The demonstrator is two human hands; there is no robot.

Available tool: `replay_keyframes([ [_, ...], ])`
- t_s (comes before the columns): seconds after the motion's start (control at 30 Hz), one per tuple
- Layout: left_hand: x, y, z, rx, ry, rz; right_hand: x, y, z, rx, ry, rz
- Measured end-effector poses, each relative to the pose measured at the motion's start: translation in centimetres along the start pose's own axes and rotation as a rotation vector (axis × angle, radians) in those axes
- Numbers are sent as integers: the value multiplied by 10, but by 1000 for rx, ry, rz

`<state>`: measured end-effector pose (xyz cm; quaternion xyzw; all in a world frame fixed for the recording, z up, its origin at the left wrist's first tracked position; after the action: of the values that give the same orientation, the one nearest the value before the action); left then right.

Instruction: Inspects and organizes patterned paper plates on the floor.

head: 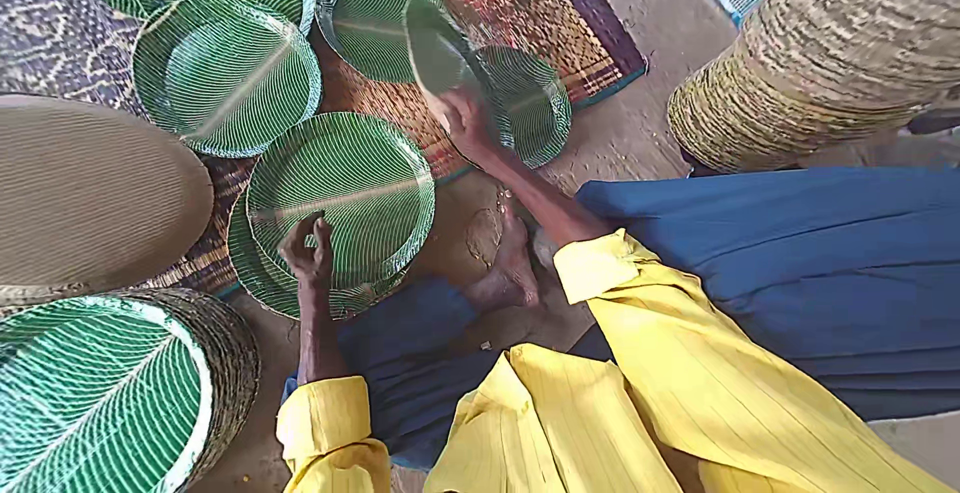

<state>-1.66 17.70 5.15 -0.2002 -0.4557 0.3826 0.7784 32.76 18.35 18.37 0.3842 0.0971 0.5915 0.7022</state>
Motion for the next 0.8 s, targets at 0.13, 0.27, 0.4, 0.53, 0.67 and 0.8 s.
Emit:
replay_keyframes([
  [0.13, -29, -16, 80, 112, -566, -26, -64, 84, -62, 72, 209, 422],
  [0.27, -88, 2, 117, 83, -781, 449, -172, 95, -158, -7, 678, 597],
  [0.4, -118, 17, 113, 63, -764, 772, -238, 86, -196, -83, 1048, 626],
  [0.53, -119, 7, 95, 33, -645, 872, -198, 84, -185, -55, 951, 549],
  [0.67, -115, 7, 89, 98, -527, 882, -104, 53, -135, 11, 737, 224],
  [0.8, -119, 25, 72, 81, -436, 927, -61, -19, -112, 177, 570, -208],
])
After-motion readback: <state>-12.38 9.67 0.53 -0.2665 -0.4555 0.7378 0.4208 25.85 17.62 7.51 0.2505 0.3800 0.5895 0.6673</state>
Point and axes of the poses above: each hand's wrist, its own x-axis towards the middle knuckle, its own z-axis out of the back of the hand, y = z × x, the point moved 10 cm from there along x, towards the middle knuckle, and after that the axes turned 12 degrees about -z, right-handed, at the moved point
